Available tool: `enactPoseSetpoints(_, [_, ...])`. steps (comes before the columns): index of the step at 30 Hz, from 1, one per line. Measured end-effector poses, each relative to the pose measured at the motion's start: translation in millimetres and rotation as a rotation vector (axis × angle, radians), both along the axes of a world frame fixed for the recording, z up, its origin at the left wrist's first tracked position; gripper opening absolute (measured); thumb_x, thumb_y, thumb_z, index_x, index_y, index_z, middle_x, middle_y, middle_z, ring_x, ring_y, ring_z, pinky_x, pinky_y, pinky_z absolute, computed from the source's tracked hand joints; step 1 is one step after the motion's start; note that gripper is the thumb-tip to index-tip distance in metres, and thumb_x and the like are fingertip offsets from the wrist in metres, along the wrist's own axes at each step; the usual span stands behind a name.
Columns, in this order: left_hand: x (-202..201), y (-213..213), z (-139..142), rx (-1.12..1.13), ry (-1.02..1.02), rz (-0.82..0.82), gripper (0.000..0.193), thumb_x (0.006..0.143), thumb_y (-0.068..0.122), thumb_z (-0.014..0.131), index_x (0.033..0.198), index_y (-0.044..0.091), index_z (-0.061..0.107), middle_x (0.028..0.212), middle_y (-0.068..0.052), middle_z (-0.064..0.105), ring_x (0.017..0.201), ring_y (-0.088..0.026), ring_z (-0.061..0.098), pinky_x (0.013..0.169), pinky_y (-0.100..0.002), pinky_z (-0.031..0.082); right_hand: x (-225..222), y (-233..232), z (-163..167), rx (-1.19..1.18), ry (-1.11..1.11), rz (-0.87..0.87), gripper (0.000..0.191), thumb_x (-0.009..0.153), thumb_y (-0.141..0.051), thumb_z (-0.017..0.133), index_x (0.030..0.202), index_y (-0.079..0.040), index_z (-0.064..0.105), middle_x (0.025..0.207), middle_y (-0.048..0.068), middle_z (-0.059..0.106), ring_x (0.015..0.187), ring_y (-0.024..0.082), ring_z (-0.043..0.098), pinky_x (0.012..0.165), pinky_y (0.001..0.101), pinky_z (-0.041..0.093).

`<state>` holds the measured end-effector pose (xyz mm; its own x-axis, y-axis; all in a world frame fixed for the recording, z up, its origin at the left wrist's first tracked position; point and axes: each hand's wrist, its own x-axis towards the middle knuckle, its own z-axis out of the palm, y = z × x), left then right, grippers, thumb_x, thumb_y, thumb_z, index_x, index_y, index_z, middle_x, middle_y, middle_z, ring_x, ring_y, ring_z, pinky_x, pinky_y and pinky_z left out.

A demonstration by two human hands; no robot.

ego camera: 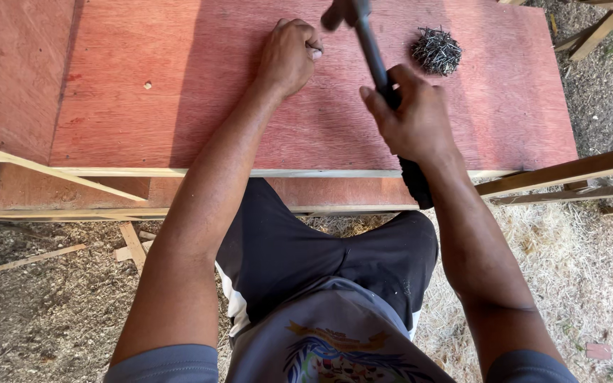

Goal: The person sits on the ground and hammers nails into a thin wooden strip along the edge of a red plywood panel, taking nails one at a time from a pile on the panel and driving them in with a claw hammer, working along the strip.

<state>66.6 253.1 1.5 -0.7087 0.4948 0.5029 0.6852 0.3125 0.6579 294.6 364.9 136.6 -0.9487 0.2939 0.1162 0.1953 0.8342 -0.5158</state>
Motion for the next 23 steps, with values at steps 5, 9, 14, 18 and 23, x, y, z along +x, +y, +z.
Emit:
enactPoseSetpoints(5, [-0.6,2.7,1.9,-0.029,-0.032,0.016,0.006,0.085,0.004,0.077,0.081,0.008,0.075,0.101,-0.004,0.074,0.102,-0.020,0.062,0.096,-0.040,0.050,-2.4,3.3,-6.1,-0.003,-0.001,0.004,0.031,0.102,-0.034,0.068,0.105,-0.003,0.063,0.061,0.009,0.064,0.046,0.015,0.060,0.040,0.0354,0.047])
enactPoseSetpoints(9, [-1.1,1.4,-5.2,-0.023,-0.038,-0.025,0.010,0.086,-0.002,0.073,0.081,0.007,0.075,0.102,-0.004,0.075,0.105,-0.021,0.062,0.098,-0.040,0.052,0.3,6.7,-9.5,-0.011,0.251,0.086,0.030,0.110,-0.030,0.065,0.104,0.000,0.061,0.070,0.007,0.067,0.055,0.014,0.064,0.045,0.0339,0.051])
enactPoseSetpoints(14, [-3.1,5.4,-3.8,-0.043,0.038,0.019,0.010,0.083,-0.002,0.075,0.080,0.008,0.074,0.099,-0.005,0.073,0.098,-0.020,0.065,0.107,-0.044,0.040,-3.1,5.5,-16.9,-0.001,-0.058,0.008,0.026,0.103,-0.031,0.064,0.103,-0.005,0.062,0.061,0.008,0.063,0.047,0.017,0.062,0.041,0.0333,0.051])
enactPoseSetpoints(18, [-4.1,-0.5,-4.5,0.009,0.029,-0.001,0.010,0.081,-0.001,0.074,0.076,0.006,0.073,0.099,-0.006,0.074,0.105,-0.025,0.061,0.096,-0.040,0.048,-3.0,10.4,-20.5,0.095,0.115,0.092,0.028,0.106,-0.028,0.065,0.102,-0.001,0.063,0.060,0.010,0.062,0.046,0.017,0.061,0.040,0.0344,0.048])
enactPoseSetpoints(23, [-5.5,1.9,-7.1,-0.008,-0.010,-0.023,0.010,0.086,0.002,0.072,0.079,0.009,0.073,0.102,-0.005,0.075,0.107,-0.023,0.062,0.100,-0.040,0.049,3.3,17.7,-30.7,0.028,0.208,0.094,0.025,0.114,-0.025,0.060,0.105,-0.001,0.059,0.065,0.009,0.063,0.046,0.015,0.060,0.042,0.0327,0.048])
